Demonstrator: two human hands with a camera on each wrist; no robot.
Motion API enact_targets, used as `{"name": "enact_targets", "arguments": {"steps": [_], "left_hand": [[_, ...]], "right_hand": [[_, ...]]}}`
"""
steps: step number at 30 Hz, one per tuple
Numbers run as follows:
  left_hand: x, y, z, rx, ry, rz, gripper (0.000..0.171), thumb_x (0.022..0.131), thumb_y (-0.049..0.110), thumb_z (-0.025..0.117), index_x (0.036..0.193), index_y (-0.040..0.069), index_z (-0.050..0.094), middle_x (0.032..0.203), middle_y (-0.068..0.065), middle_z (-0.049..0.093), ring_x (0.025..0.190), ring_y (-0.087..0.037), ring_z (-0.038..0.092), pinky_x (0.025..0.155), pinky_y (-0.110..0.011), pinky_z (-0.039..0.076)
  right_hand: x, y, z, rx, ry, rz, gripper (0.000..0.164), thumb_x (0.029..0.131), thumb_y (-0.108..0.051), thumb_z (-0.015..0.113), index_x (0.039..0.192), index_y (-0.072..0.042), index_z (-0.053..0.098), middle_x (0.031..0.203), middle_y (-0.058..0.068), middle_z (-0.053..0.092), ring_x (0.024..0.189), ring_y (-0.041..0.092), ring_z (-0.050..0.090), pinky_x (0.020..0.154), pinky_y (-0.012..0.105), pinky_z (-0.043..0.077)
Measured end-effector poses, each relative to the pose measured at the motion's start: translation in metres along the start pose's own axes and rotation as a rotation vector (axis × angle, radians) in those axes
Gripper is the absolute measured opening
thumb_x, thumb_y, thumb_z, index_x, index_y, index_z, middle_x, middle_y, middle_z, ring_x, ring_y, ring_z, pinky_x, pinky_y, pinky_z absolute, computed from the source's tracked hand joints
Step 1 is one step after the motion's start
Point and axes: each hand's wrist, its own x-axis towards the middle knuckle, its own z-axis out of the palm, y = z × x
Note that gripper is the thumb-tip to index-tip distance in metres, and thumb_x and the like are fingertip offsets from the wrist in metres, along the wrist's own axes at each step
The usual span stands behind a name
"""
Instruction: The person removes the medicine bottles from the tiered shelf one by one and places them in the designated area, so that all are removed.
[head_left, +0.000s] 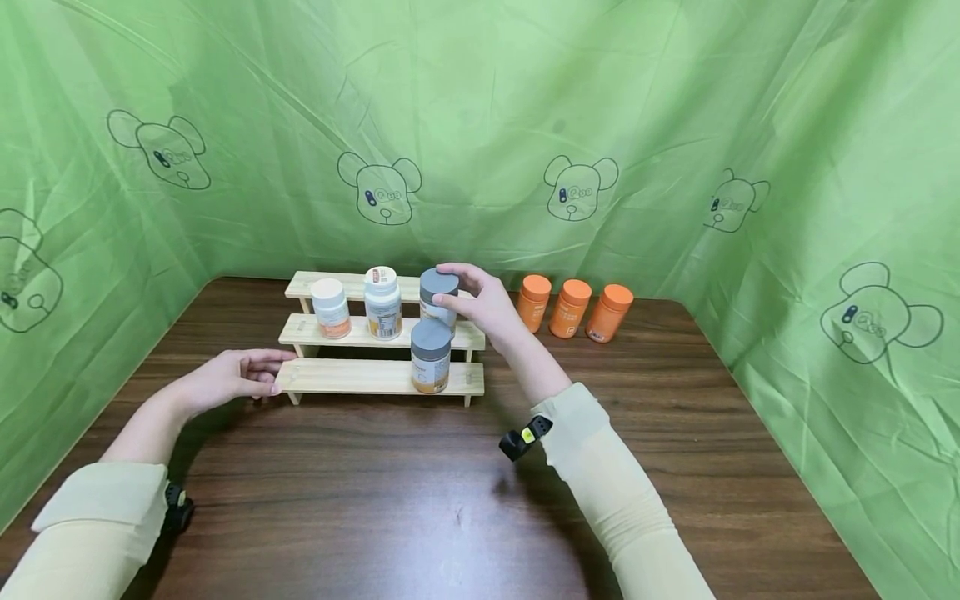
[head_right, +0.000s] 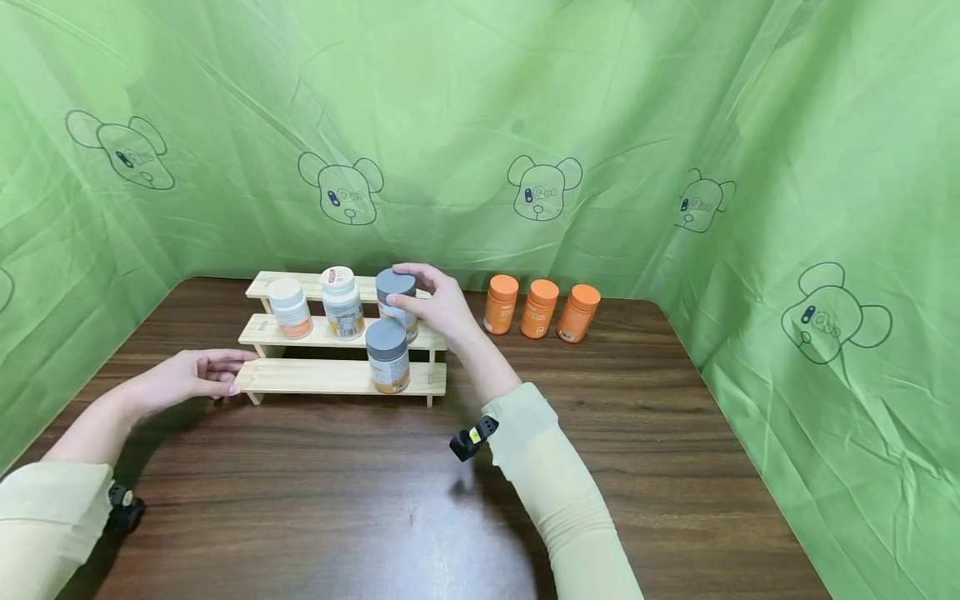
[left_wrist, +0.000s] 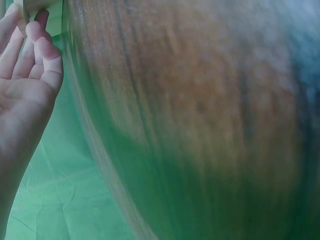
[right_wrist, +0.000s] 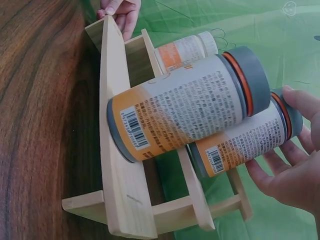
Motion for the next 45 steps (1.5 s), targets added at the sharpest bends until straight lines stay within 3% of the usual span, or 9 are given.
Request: {"name": "enact_targets", "arguments": {"steps": [6, 16, 22, 28, 45], "left_hand": [[0.001, 0.001, 0.000, 0.000, -0.001, -0.009, 0.062, 0.085, 0.012, 0.069, 0.138, -0.005, 0.040, 0.117, -0.028, 0.058, 0.089, -0.007, 0.063, 0.068, -0.032, 0.054], [0.000, 0.000, 0.000, 0.006, 0.007, -0.013, 0.062, 0.085, 0.012, 0.069, 0.138, -0.005, 0.041, 0.116, -0.027, 0.059, 0.087, -0.007, 0.063, 0.066, -0.032, 0.054], [0.000, 0.000, 0.000, -0.007, 0.004, 0.009, 0.060, 0.086, 0.009, 0.067, 0.137, -0.007, 0.040, 0.114, -0.028, 0.059, 0.086, -0.007, 0.063, 0.064, -0.032, 0.054], [0.001, -0.003, 0.000, 0.005, 0.003, 0.014, 0.060, 0.086, 0.010, 0.067, 0.137, -0.006, 0.041, 0.111, -0.021, 0.061, 0.084, -0.008, 0.064, 0.065, -0.032, 0.054], [0.001, -0.005, 0.000, 0.015, 0.012, 0.014, 0.059, 0.086, 0.011, 0.068, 0.137, -0.004, 0.043, 0.108, -0.009, 0.065, 0.084, -0.009, 0.064, 0.065, -0.032, 0.054]], "right_hand": [[-0.003, -0.005, -0.011, 0.006, -0.017, 0.004, 0.048, 0.079, -0.024, 0.078, 0.124, -0.023, 0.061, 0.121, -0.004, 0.064, 0.118, 0.012, 0.052, 0.098, 0.038, 0.042], [-0.011, -0.014, -0.030, 0.054, -0.052, -0.016, 0.045, 0.082, -0.017, 0.074, 0.125, -0.017, 0.060, 0.120, 0.002, 0.063, 0.109, 0.018, 0.056, 0.091, 0.036, 0.046], [-0.016, -0.019, -0.040, 0.048, -0.055, 0.002, 0.046, 0.082, -0.017, 0.074, 0.126, -0.017, 0.059, 0.123, 0.002, 0.061, 0.114, 0.020, 0.054, 0.095, 0.036, 0.044], [-0.022, -0.020, -0.052, 0.006, -0.055, 0.005, 0.046, 0.082, -0.018, 0.074, 0.126, -0.017, 0.059, 0.119, 0.001, 0.063, 0.111, 0.019, 0.055, 0.084, 0.029, 0.046], [-0.036, -0.012, -0.092, 0.014, -0.072, -0.007, 0.047, 0.081, -0.015, 0.074, 0.125, -0.013, 0.058, 0.123, 0.003, 0.060, 0.113, 0.019, 0.055, 0.093, 0.034, 0.044]]}}
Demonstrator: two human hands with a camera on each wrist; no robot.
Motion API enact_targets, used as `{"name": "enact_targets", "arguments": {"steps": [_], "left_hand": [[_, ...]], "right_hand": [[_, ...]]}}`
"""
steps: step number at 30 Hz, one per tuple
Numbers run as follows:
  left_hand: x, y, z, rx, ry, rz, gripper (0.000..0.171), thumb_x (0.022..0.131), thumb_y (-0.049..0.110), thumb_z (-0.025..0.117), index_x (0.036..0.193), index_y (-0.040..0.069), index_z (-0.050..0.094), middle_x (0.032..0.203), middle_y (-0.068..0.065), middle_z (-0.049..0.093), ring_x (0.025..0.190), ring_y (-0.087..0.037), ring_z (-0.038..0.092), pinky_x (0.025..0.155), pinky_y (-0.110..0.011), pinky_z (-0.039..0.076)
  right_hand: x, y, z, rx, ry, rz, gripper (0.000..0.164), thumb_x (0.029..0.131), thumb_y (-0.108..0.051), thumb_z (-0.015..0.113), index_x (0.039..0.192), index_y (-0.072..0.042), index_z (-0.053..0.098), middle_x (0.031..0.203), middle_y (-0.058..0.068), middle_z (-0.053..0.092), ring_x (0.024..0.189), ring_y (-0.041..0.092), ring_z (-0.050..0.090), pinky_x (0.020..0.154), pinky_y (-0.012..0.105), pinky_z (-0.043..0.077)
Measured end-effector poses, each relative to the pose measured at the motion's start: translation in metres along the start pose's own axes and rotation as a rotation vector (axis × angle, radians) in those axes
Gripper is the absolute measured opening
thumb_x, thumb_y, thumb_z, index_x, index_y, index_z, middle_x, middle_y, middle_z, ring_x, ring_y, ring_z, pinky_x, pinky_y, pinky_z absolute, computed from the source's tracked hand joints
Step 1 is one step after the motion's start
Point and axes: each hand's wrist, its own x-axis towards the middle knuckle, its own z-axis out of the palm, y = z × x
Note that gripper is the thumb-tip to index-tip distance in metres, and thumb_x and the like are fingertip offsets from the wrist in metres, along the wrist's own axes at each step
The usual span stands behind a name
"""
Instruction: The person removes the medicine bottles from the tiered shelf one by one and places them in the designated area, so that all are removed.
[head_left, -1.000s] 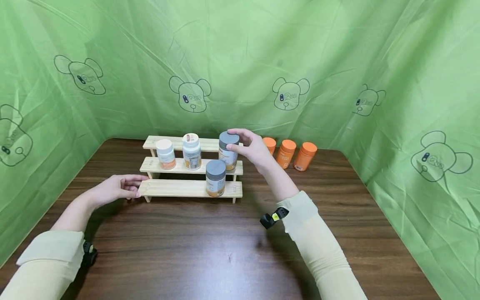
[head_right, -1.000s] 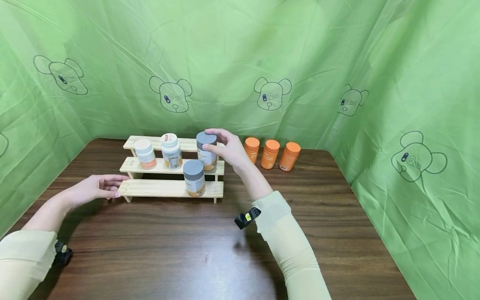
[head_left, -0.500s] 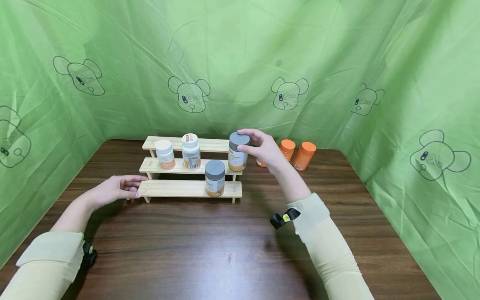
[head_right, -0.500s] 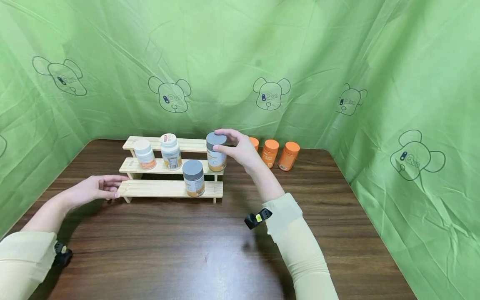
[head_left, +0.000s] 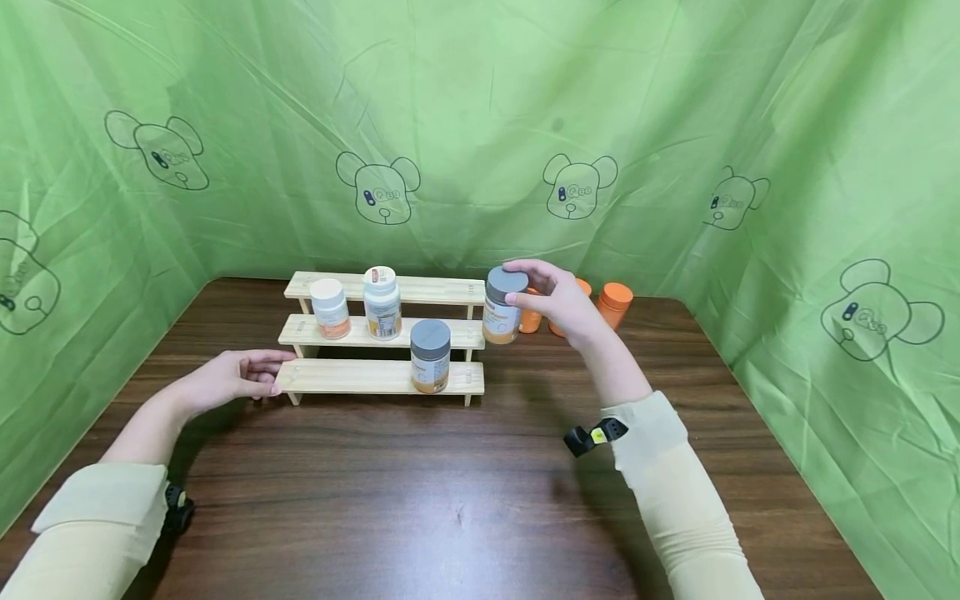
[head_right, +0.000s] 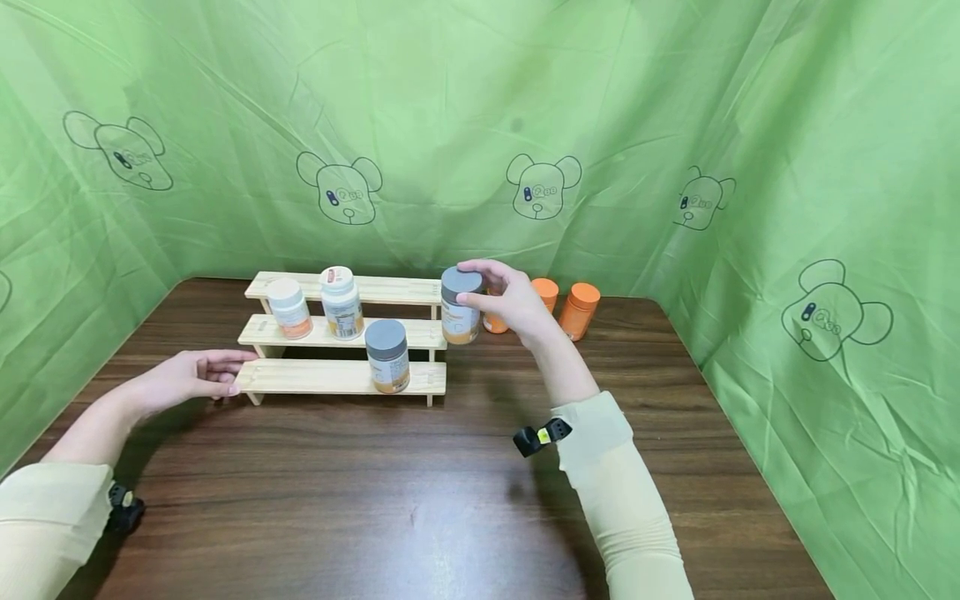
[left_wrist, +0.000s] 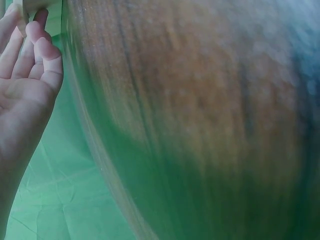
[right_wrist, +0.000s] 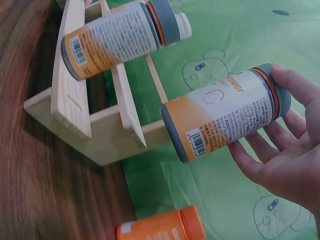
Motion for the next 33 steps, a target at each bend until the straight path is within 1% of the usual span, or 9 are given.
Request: {"name": "enact_targets", "arguments": {"steps": [4, 6, 9, 15, 20, 25, 29, 33], "left_hand": [[0.000, 0.000, 0.000, -0.003, -0.004, -0.002, 0.060, 0.086, 0.011, 0.068, 0.137, -0.004, 0.042, 0.109, -0.013, 0.064, 0.084, -0.009, 0.064, 0.066, -0.032, 0.054], [-0.001, 0.000, 0.000, 0.003, -0.009, 0.008, 0.060, 0.086, 0.011, 0.067, 0.137, -0.005, 0.041, 0.110, -0.015, 0.063, 0.085, -0.009, 0.064, 0.066, -0.032, 0.054], [-0.001, 0.001, 0.000, 0.012, -0.008, 0.022, 0.058, 0.087, 0.011, 0.067, 0.137, -0.005, 0.042, 0.110, -0.015, 0.064, 0.086, -0.008, 0.064, 0.067, -0.031, 0.054], [-0.002, 0.004, 0.000, -0.003, -0.010, 0.031, 0.058, 0.087, 0.008, 0.066, 0.136, -0.007, 0.041, 0.112, -0.023, 0.061, 0.086, -0.007, 0.063, 0.066, -0.031, 0.054], [-0.001, 0.006, 0.000, -0.017, -0.009, 0.015, 0.059, 0.086, 0.007, 0.067, 0.137, -0.007, 0.041, 0.114, -0.028, 0.059, 0.087, -0.007, 0.063, 0.066, -0.031, 0.054], [-0.001, 0.006, 0.001, -0.020, -0.014, 0.007, 0.060, 0.086, 0.008, 0.067, 0.137, -0.008, 0.040, 0.115, -0.029, 0.058, 0.087, -0.008, 0.063, 0.067, -0.031, 0.054], [-0.001, 0.004, 0.001, -0.008, -0.012, 0.004, 0.061, 0.086, 0.011, 0.067, 0.138, -0.006, 0.040, 0.115, -0.027, 0.059, 0.085, -0.008, 0.064, 0.067, -0.031, 0.054], [-0.001, 0.003, 0.000, 0.002, -0.011, 0.014, 0.059, 0.087, 0.011, 0.067, 0.138, -0.005, 0.041, 0.115, -0.026, 0.059, 0.084, -0.009, 0.064, 0.067, -0.032, 0.054]], "right_hand": [[-0.004, 0.002, -0.008, -0.014, 0.011, 0.012, 0.047, 0.081, -0.016, 0.075, 0.125, -0.015, 0.059, 0.123, 0.004, 0.060, 0.110, 0.019, 0.056, 0.089, 0.033, 0.046], [-0.006, 0.005, -0.011, -0.004, 0.016, 0.013, 0.047, 0.081, -0.015, 0.075, 0.125, -0.014, 0.059, 0.123, 0.004, 0.060, 0.108, 0.020, 0.056, 0.087, 0.032, 0.046], [-0.008, 0.010, -0.016, 0.018, 0.028, 0.013, 0.046, 0.082, -0.012, 0.074, 0.125, -0.013, 0.059, 0.122, 0.004, 0.060, 0.108, 0.019, 0.056, 0.088, 0.031, 0.046], [-0.012, 0.021, -0.024, 0.058, 0.058, 0.027, 0.045, 0.082, -0.009, 0.073, 0.125, -0.011, 0.059, 0.117, -0.001, 0.062, 0.108, 0.017, 0.055, 0.089, 0.029, 0.045], [-0.013, 0.033, -0.030, 0.056, 0.070, 0.037, 0.046, 0.082, -0.008, 0.073, 0.126, -0.010, 0.058, 0.121, -0.002, 0.062, 0.109, 0.017, 0.055, 0.089, 0.029, 0.045], [-0.014, 0.045, -0.035, 0.014, 0.100, 0.094, 0.048, 0.081, -0.013, 0.075, 0.126, -0.014, 0.058, 0.124, 0.001, 0.060, 0.111, 0.016, 0.054, 0.090, 0.029, 0.045], [-0.015, 0.055, -0.036, -0.017, 0.126, 0.135, 0.051, 0.080, -0.017, 0.076, 0.127, -0.015, 0.058, 0.125, 0.003, 0.058, 0.113, 0.017, 0.053, 0.091, 0.032, 0.044], [-0.016, 0.061, -0.038, 0.008, 0.131, 0.160, 0.052, 0.081, -0.017, 0.075, 0.129, -0.015, 0.056, 0.128, 0.002, 0.057, 0.117, 0.018, 0.049, 0.095, 0.034, 0.041]]}}
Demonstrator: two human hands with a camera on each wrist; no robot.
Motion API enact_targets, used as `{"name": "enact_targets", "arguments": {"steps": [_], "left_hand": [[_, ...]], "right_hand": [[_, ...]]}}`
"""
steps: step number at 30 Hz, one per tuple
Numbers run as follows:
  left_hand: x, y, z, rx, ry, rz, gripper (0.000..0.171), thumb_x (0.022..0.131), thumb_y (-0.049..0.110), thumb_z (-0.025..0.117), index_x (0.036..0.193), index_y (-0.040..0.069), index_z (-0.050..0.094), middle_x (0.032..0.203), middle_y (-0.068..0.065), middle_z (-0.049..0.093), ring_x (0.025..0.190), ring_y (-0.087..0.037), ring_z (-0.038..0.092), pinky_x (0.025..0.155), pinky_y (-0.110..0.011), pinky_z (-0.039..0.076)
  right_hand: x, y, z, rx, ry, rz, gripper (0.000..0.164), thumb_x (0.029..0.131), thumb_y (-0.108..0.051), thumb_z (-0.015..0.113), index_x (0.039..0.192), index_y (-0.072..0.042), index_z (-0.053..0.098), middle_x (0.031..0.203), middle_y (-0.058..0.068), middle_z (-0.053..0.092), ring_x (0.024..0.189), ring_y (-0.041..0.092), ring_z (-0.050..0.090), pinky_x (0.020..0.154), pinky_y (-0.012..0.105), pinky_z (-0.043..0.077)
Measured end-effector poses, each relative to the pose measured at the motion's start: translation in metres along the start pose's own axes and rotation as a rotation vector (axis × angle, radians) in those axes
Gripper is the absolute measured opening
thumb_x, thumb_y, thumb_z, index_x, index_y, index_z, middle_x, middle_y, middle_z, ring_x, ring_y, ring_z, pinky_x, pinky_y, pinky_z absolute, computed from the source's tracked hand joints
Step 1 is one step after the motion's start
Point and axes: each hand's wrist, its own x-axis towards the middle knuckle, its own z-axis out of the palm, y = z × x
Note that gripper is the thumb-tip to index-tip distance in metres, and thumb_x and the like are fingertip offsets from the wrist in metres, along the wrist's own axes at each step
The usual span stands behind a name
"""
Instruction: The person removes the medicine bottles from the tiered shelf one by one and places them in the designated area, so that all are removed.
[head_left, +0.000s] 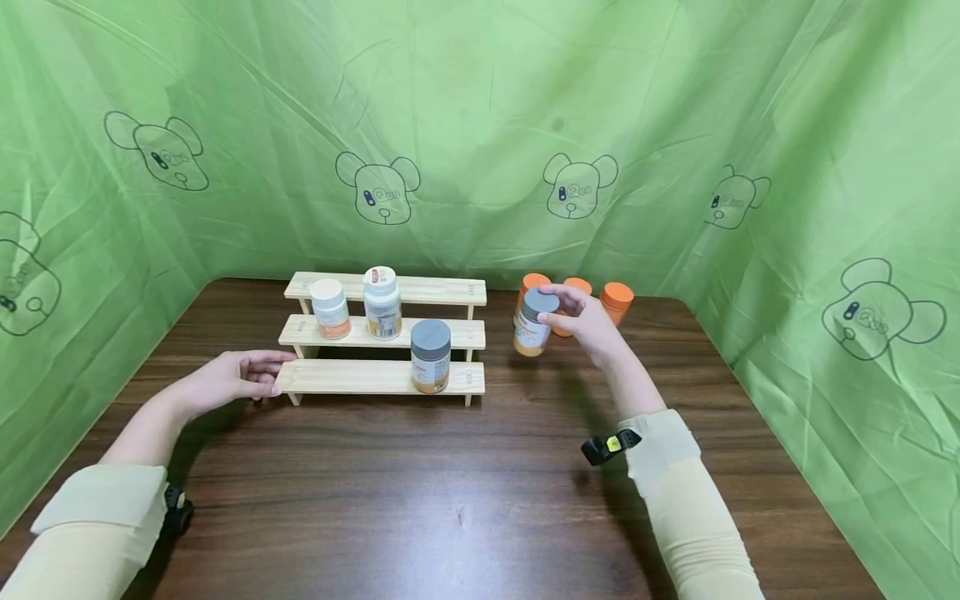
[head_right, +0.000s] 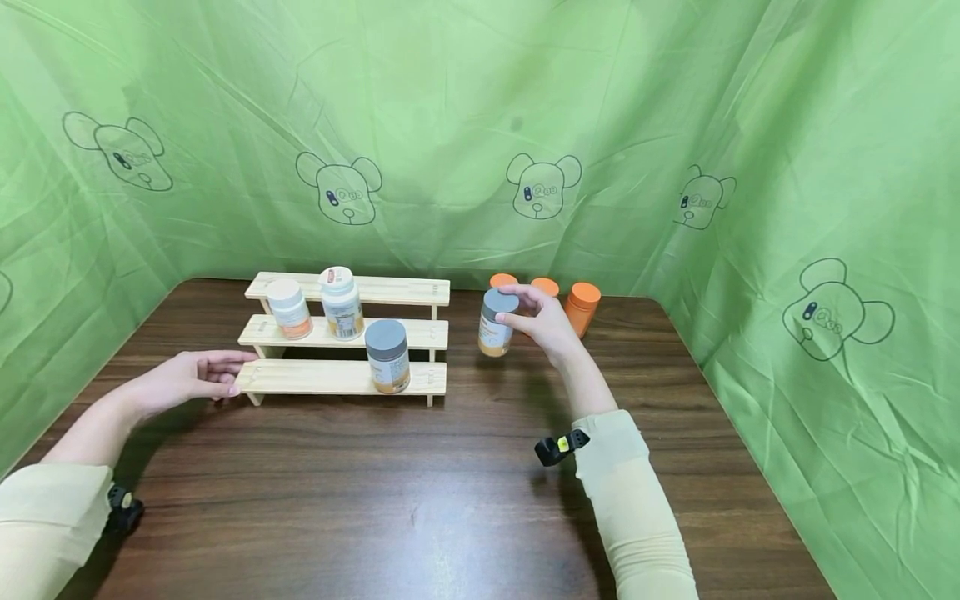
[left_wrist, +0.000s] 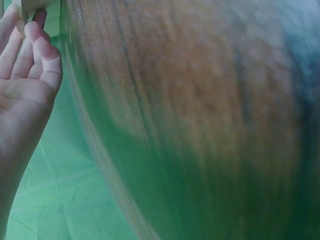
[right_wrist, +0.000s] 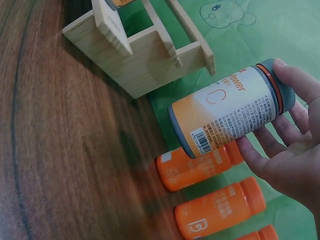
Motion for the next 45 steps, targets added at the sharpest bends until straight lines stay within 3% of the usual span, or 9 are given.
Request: {"name": "enact_targets", "arguments": {"steps": [7, 16, 26, 32, 39, 45], "left_hand": [[0.001, 0.000, 0.000, -0.015, -0.001, 0.011, 0.059, 0.087, 0.009, 0.066, 0.138, -0.007, 0.040, 0.116, -0.029, 0.058, 0.084, -0.009, 0.064, 0.066, -0.032, 0.054], [0.001, 0.002, -0.001, -0.007, 0.001, 0.015, 0.058, 0.087, 0.009, 0.066, 0.137, -0.006, 0.040, 0.113, -0.027, 0.059, 0.083, -0.009, 0.064, 0.065, -0.032, 0.054], [0.002, -0.002, -0.001, 0.000, -0.001, 0.006, 0.059, 0.087, 0.011, 0.066, 0.138, -0.005, 0.041, 0.112, -0.021, 0.061, 0.082, -0.011, 0.064, 0.065, -0.033, 0.054], [0.000, -0.003, 0.000, 0.011, 0.001, 0.009, 0.058, 0.087, 0.010, 0.066, 0.137, -0.006, 0.041, 0.111, -0.018, 0.063, 0.082, -0.011, 0.064, 0.065, -0.033, 0.054], [0.000, -0.002, 0.000, -0.013, -0.004, -0.012, 0.060, 0.086, 0.011, 0.067, 0.138, -0.005, 0.041, 0.114, -0.026, 0.059, 0.081, -0.013, 0.064, 0.063, -0.034, 0.054], [0.001, -0.004, 0.000, -0.020, -0.001, -0.026, 0.061, 0.085, 0.011, 0.068, 0.138, -0.004, 0.041, 0.114, -0.025, 0.059, 0.080, -0.014, 0.064, 0.062, -0.035, 0.054]], "right_hand": [[0.000, 0.010, -0.003, -0.012, 0.011, 0.030, 0.054, 0.082, -0.019, 0.074, 0.132, -0.015, 0.054, 0.126, -0.001, 0.057, 0.114, 0.016, 0.050, 0.086, 0.029, 0.046], [0.003, 0.027, -0.001, -0.035, 0.052, 0.027, 0.054, 0.081, -0.017, 0.075, 0.131, -0.012, 0.054, 0.122, -0.001, 0.059, 0.110, 0.012, 0.052, 0.087, 0.025, 0.046], [0.007, 0.044, 0.003, 0.046, 0.095, 0.051, 0.053, 0.077, -0.017, 0.079, 0.126, -0.015, 0.058, 0.124, 0.000, 0.061, 0.112, 0.016, 0.052, 0.091, 0.030, 0.042], [0.007, 0.044, 0.006, 0.062, 0.082, 0.062, 0.053, 0.078, -0.012, 0.078, 0.127, -0.010, 0.057, 0.118, -0.003, 0.062, 0.107, 0.015, 0.054, 0.087, 0.026, 0.046], [-0.002, 0.030, 0.008, 0.056, 0.058, 0.066, 0.054, 0.081, -0.011, 0.075, 0.130, -0.006, 0.054, 0.119, -0.004, 0.062, 0.103, 0.013, 0.053, 0.084, 0.023, 0.046], [0.006, 0.043, 0.004, 0.055, 0.068, 0.076, 0.054, 0.080, -0.012, 0.075, 0.130, -0.009, 0.055, 0.123, -0.001, 0.059, 0.108, 0.015, 0.052, 0.087, 0.025, 0.045]]}}
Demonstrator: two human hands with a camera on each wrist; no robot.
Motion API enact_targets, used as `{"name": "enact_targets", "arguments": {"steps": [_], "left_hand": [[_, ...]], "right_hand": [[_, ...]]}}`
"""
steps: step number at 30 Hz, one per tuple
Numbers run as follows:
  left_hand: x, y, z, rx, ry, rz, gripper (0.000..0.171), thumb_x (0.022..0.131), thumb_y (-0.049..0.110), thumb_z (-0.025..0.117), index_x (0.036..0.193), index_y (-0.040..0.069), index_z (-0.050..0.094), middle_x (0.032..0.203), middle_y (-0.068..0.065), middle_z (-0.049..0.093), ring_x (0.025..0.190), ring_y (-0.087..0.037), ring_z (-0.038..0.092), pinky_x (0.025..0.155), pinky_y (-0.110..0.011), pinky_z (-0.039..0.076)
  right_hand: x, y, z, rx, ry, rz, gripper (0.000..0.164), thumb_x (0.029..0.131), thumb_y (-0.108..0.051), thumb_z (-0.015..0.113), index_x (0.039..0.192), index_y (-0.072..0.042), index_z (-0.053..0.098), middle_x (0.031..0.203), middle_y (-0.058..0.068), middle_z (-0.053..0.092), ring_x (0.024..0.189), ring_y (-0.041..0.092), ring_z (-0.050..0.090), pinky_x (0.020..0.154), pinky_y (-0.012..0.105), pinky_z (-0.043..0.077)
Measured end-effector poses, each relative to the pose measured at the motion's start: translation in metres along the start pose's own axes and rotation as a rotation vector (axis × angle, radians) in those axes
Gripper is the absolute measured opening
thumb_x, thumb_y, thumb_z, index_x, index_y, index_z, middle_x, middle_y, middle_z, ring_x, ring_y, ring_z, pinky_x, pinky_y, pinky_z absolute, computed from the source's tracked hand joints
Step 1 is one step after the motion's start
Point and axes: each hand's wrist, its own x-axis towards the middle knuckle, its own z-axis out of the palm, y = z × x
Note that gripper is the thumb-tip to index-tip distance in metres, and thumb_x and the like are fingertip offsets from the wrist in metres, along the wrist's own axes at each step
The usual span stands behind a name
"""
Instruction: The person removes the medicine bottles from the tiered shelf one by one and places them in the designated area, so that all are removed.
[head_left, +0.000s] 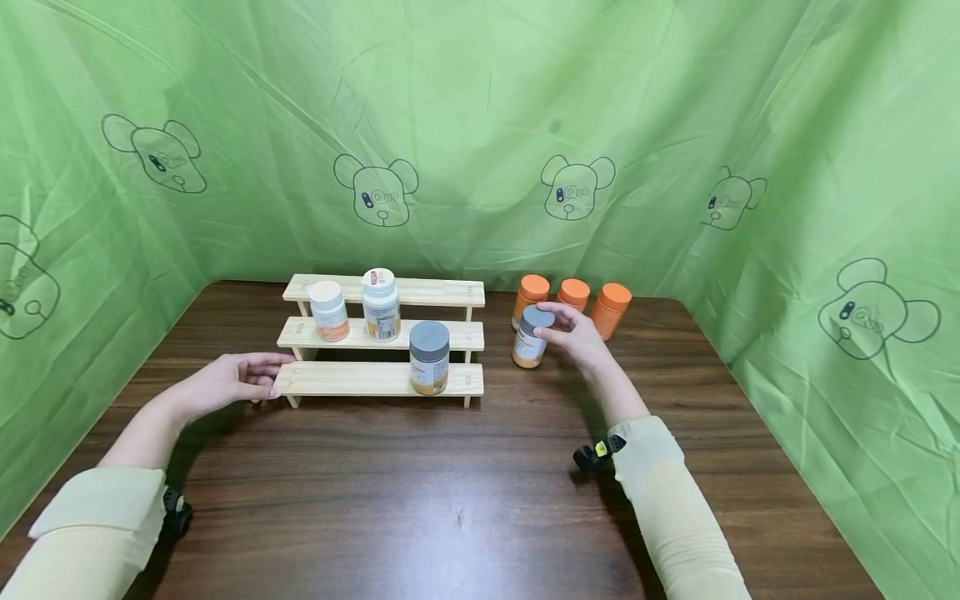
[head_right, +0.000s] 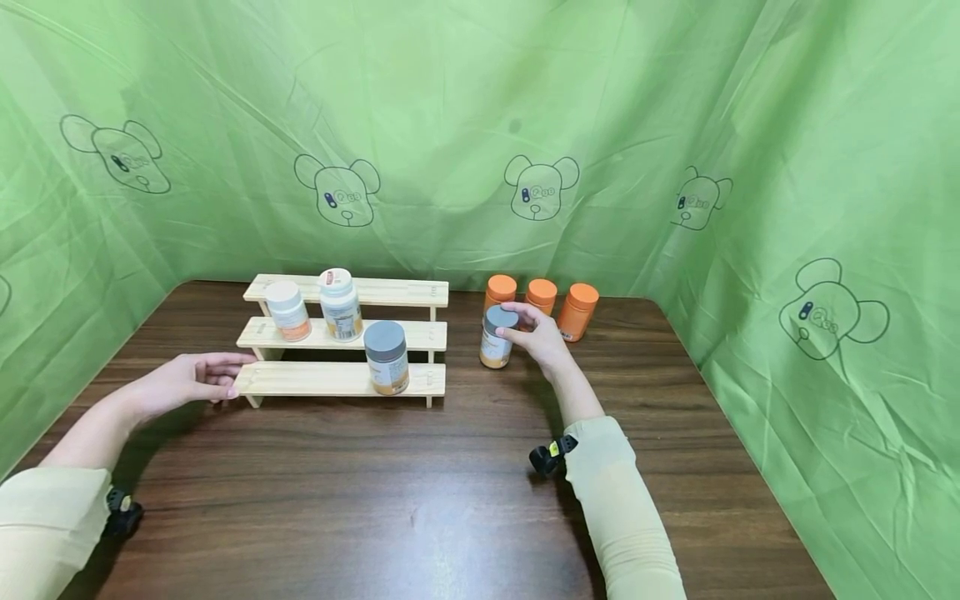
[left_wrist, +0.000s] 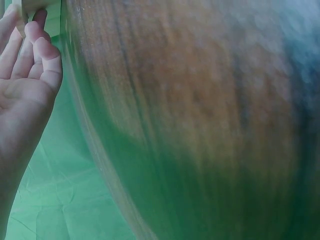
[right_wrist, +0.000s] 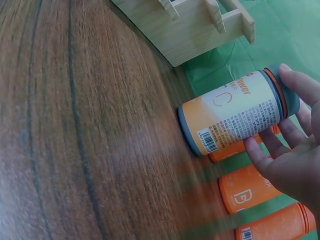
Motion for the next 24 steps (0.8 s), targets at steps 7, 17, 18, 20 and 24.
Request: {"name": "enact_targets", "arguments": {"steps": [7, 17, 18, 20, 24], "left_hand": [[0.000, 0.000, 0.000, 0.006, -0.004, 0.003, 0.062, 0.086, 0.012, 0.068, 0.139, -0.005, 0.040, 0.117, -0.027, 0.058, 0.083, -0.011, 0.064, 0.065, -0.033, 0.054], [0.000, -0.001, -0.001, 0.013, -0.002, 0.004, 0.061, 0.087, 0.012, 0.067, 0.139, -0.004, 0.040, 0.116, -0.028, 0.057, 0.081, -0.013, 0.064, 0.064, -0.034, 0.054], [0.000, 0.000, -0.001, 0.014, -0.002, 0.001, 0.061, 0.087, 0.013, 0.067, 0.139, -0.004, 0.040, 0.116, -0.028, 0.057, 0.081, -0.013, 0.064, 0.063, -0.034, 0.054], [0.000, 0.001, -0.001, 0.018, -0.001, -0.006, 0.062, 0.087, 0.014, 0.068, 0.139, -0.003, 0.040, 0.116, -0.027, 0.058, 0.081, -0.013, 0.064, 0.064, -0.033, 0.054], [0.000, 0.004, 0.000, 0.019, 0.000, -0.021, 0.063, 0.086, 0.016, 0.068, 0.140, -0.002, 0.040, 0.116, -0.027, 0.058, 0.083, -0.011, 0.063, 0.065, -0.033, 0.054]], "right_hand": [[0.003, 0.005, -0.001, -0.026, 0.010, -0.019, 0.055, 0.078, -0.017, 0.078, 0.129, -0.014, 0.057, 0.126, 0.001, 0.059, 0.112, 0.017, 0.052, 0.088, 0.028, 0.045], [-0.005, -0.009, -0.005, -0.086, -0.021, -0.081, 0.054, 0.082, -0.019, 0.074, 0.132, -0.013, 0.053, 0.136, 0.005, 0.053, 0.127, 0.020, 0.045, 0.106, 0.041, 0.034], [-0.005, -0.011, -0.005, -0.096, -0.030, -0.095, 0.054, 0.083, -0.019, 0.074, 0.133, -0.013, 0.053, 0.136, 0.006, 0.053, 0.128, 0.021, 0.045, 0.107, 0.041, 0.033], [-0.010, -0.020, -0.005, -0.112, -0.054, -0.113, 0.054, 0.084, -0.015, 0.072, 0.134, -0.008, 0.051, 0.138, 0.011, 0.051, 0.130, 0.024, 0.043, 0.107, 0.043, 0.033], [-0.014, -0.030, -0.005, -0.089, -0.079, -0.125, 0.054, 0.085, -0.011, 0.070, 0.135, -0.004, 0.049, 0.140, 0.015, 0.048, 0.132, 0.026, 0.040, 0.108, 0.043, 0.032]]}}
